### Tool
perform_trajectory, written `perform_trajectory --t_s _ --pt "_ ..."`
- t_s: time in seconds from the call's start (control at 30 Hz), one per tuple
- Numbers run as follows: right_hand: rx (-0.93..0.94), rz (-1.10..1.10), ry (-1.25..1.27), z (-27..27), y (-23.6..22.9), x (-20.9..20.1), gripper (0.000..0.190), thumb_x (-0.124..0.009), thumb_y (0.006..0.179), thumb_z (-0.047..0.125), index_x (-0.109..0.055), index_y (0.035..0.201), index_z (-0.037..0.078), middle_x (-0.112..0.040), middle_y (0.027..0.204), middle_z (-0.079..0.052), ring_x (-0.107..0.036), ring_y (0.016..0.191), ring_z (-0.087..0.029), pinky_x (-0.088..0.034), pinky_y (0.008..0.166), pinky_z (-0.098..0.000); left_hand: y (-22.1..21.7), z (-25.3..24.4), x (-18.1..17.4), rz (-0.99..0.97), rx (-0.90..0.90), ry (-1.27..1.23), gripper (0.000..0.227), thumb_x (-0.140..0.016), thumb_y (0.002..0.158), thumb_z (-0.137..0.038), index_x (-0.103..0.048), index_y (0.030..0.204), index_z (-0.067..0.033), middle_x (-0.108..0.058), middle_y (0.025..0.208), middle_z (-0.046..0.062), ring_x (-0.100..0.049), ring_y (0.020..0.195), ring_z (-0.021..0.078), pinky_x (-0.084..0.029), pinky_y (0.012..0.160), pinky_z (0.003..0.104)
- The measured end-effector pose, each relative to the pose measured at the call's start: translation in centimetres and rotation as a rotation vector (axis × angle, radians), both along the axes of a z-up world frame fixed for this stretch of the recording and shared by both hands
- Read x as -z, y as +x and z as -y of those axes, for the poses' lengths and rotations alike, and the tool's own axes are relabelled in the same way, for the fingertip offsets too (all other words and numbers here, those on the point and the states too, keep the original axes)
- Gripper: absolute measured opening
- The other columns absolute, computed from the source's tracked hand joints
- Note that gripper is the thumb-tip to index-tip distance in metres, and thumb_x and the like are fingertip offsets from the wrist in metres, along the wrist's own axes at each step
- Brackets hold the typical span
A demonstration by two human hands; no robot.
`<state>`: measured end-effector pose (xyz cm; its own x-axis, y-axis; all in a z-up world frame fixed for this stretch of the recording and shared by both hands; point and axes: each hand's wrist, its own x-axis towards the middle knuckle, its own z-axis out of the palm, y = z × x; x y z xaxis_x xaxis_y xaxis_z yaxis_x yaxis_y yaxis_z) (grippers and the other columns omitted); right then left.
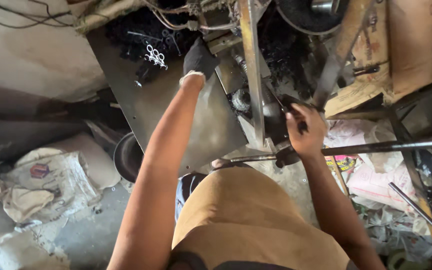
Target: The person operates a manual press machine by placing small metal pieces into a mold, pulling a lever to activate the press, and removing the formed parts. The person repeats this cycle multiple times, handling metal pieces and using a lever to control the machine.
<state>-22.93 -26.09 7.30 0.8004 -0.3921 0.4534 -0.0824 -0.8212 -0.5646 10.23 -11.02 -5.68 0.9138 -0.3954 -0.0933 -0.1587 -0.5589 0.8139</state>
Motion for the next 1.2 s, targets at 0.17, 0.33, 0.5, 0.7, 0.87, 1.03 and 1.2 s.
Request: perform_trajectory --t_s 0.17,0.33,0.5,0.7,0.87,1.03,1.2 --pt "0.259 0.486 0.031 0.9 -8.8 0.5 0.010 -0.065 0.100 0.000 -0.066 0.109 -0.002 -0.067 0.104 -0.013 -0.062 0.087 -0.022 -0.049 0.076 -0.0371 -0.8 -1.8 0.2 0.001 0.097 -0.322 0.040 -0.069 0.085 -0.031 -0.071 0.114 -0.0040 -0.075 0.100 0.022 -0.071 0.096 0.0413 -0.054 0.082 0.047" --pt "0.545 0.363 0.346 3.7 -15.8 -2.2 0.027 -0.065 0.113 0.016 -0.059 0.129 -0.004 -0.067 0.112 -0.011 -0.066 0.100 -0.018 -0.049 0.080 -0.0349 -1.0 -1.2 1.1 0.094 0.038 -0.206 0.043 -0.068 0.092 -0.038 -0.070 0.112 -0.0003 -0.071 0.098 0.028 -0.065 0.096 0.0487 -0.051 0.081 0.052" --pt "0.148 0.459 1.142 6.5 -13.7 -1.2 0.058 -0.044 0.111 0.047 -0.049 0.143 -0.001 -0.064 0.121 -0.016 -0.066 0.112 -0.023 -0.058 0.107 -0.0363 -0.7 -0.3 2.5 0.091 0.049 -0.060 0.046 -0.062 0.096 -0.042 -0.070 0.110 0.0013 -0.070 0.098 0.031 -0.065 0.097 0.0491 -0.051 0.083 0.054" --pt "-0.567 0.051 0.651 1.2 -10.7 -2.9 0.049 -0.062 0.099 0.057 -0.063 0.115 0.011 -0.065 0.109 -0.007 -0.062 0.107 -0.023 -0.057 0.090 -0.0417 0.0 2.6 4.3 0.150 -0.026 0.003 0.045 -0.063 0.094 -0.041 -0.069 0.109 0.0007 -0.070 0.098 0.029 -0.066 0.095 0.0491 -0.051 0.082 0.056" --pt "-0.971 -0.547 0.329 -6.1 -5.6 -4.9 0.030 -0.087 0.081 0.027 -0.071 0.100 0.010 -0.070 0.093 -0.008 -0.066 0.091 -0.029 -0.052 0.079 -0.0430 -1.0 5.2 4.2 0.153 -0.040 -0.012 0.036 -0.061 0.094 -0.035 -0.069 0.110 -0.0041 -0.072 0.098 0.026 -0.067 0.096 0.0476 -0.053 0.081 0.054" --pt "-1.013 -0.503 0.360 -4.8 -5.6 -5.3 0.025 -0.086 0.083 0.023 -0.071 0.098 0.010 -0.070 0.090 -0.008 -0.068 0.088 -0.029 -0.053 0.078 -0.0416 -1.9 4.6 2.3 0.026 -0.031 -0.179 0.031 -0.067 0.102 -0.037 -0.077 0.119 -0.0121 -0.077 0.096 0.018 -0.073 0.094 0.0374 -0.056 0.081 0.045" --pt "-0.701 -0.381 0.779 5.5 -10.3 -3.8 0.015 -0.082 0.082 0.008 -0.072 0.094 0.006 -0.074 0.094 -0.008 -0.071 0.088 -0.023 -0.058 0.075 -0.0388 -6.5 -0.6 1.2 -0.272 -0.162 -0.393 0.059 -0.064 0.105 -0.033 -0.052 0.155 -0.0059 -0.067 0.106 0.030 -0.069 0.092 0.0484 -0.053 0.074 0.045"
